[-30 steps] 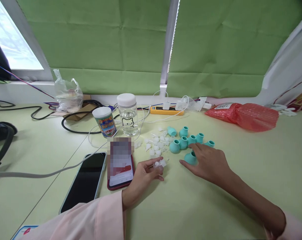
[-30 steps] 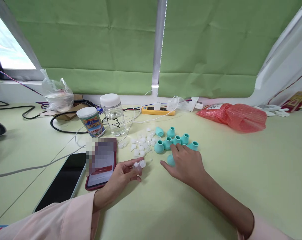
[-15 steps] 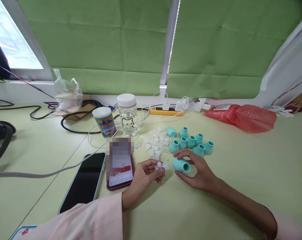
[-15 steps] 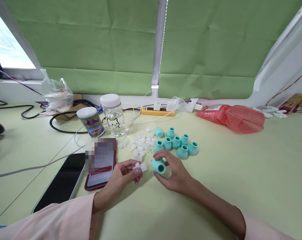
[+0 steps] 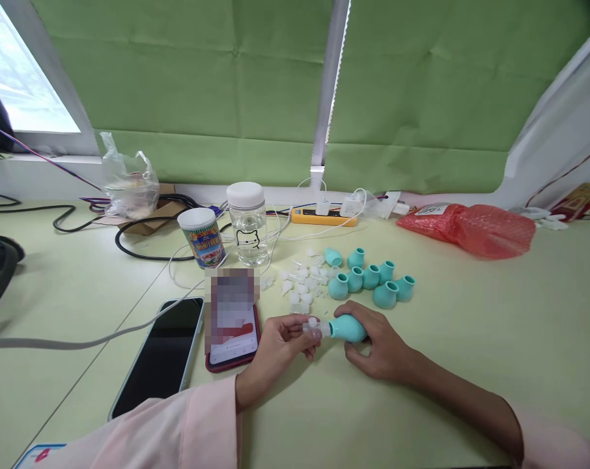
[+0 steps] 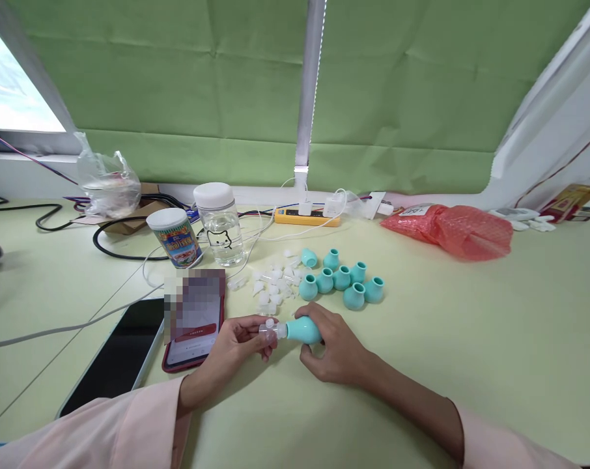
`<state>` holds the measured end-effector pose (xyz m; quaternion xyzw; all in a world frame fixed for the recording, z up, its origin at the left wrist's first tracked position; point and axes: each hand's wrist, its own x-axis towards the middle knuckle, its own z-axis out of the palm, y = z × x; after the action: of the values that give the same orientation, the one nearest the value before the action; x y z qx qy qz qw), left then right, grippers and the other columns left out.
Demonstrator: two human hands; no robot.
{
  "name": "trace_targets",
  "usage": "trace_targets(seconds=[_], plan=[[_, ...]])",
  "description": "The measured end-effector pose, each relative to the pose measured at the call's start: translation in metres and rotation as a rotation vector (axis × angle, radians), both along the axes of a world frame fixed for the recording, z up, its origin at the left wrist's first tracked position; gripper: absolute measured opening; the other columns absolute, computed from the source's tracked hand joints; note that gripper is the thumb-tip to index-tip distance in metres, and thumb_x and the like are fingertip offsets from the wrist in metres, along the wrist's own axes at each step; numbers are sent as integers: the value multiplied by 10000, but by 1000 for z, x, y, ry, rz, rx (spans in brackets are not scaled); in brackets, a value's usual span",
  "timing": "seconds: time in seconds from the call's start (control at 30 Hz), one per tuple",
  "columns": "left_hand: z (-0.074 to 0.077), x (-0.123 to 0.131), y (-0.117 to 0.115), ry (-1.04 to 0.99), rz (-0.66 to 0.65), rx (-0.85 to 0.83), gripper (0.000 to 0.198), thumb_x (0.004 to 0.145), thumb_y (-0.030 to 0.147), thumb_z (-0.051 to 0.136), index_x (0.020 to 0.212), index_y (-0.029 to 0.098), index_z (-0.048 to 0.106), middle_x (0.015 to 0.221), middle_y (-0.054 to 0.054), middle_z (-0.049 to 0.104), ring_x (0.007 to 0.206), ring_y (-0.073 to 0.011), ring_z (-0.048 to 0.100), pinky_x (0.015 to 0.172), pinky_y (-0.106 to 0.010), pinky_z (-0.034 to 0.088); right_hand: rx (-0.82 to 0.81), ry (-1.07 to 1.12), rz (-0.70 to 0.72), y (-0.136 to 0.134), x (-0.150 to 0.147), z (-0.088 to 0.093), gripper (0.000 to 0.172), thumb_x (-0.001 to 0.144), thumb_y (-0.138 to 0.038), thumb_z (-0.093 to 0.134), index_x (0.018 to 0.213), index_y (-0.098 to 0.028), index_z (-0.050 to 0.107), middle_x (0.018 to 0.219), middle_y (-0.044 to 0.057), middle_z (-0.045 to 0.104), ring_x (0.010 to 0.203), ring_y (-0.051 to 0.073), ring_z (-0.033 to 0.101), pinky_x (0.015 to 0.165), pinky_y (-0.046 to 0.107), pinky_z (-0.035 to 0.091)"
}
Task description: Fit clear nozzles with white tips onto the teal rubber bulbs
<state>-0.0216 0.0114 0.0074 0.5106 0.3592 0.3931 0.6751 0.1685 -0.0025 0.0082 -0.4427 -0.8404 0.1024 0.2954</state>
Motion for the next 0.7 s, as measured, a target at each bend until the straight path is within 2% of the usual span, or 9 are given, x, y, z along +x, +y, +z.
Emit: trace_targets(seconds=[0.23, 0.33, 0.57, 0.7], plan=[[-7, 2, 0, 48, -49, 43, 219, 676, 301, 646, 753, 95, 656, 547, -6, 549, 468, -84, 465, 462, -203, 403, 206, -104, -18, 1, -2, -13, 195, 716, -157, 450, 910, -182, 448, 722, 33, 550, 620, 152, 523, 500, 245, 367], [-8, 2, 0, 71, -54, 103, 235, 684, 315, 635, 756, 93, 658, 553, 1, 528, 473, -82, 447, 460, -202, 399, 217, -79, -6, 2, -4, -16, 149, 715, -137, 450, 855, -186, 462, 690, 21, 552, 604, 145, 520, 489, 236, 358], [-6, 2, -4, 131, -70, 199, 216, 696, 301, 622, 783, 106, 657, 551, 15, 511, 483, -81, 446, 469, -191, 388, -56, 81, -21, 1, -9, -11, 114, 652, -146, 499, 751, -195, 472, 647, -7, 568, 551, 118, 515, 507, 214, 380], [-8, 1, -8, 199, -44, 274, 204, 730, 296, 587, 805, 119, 653, 623, -5, 559, 529, -91, 458, 498, -195, 400, -250, 144, -57, 0, -13, -9, 75, 657, -197, 518, 719, -193, 475, 626, -15, 556, 542, 114, 500, 500, 210, 375]])
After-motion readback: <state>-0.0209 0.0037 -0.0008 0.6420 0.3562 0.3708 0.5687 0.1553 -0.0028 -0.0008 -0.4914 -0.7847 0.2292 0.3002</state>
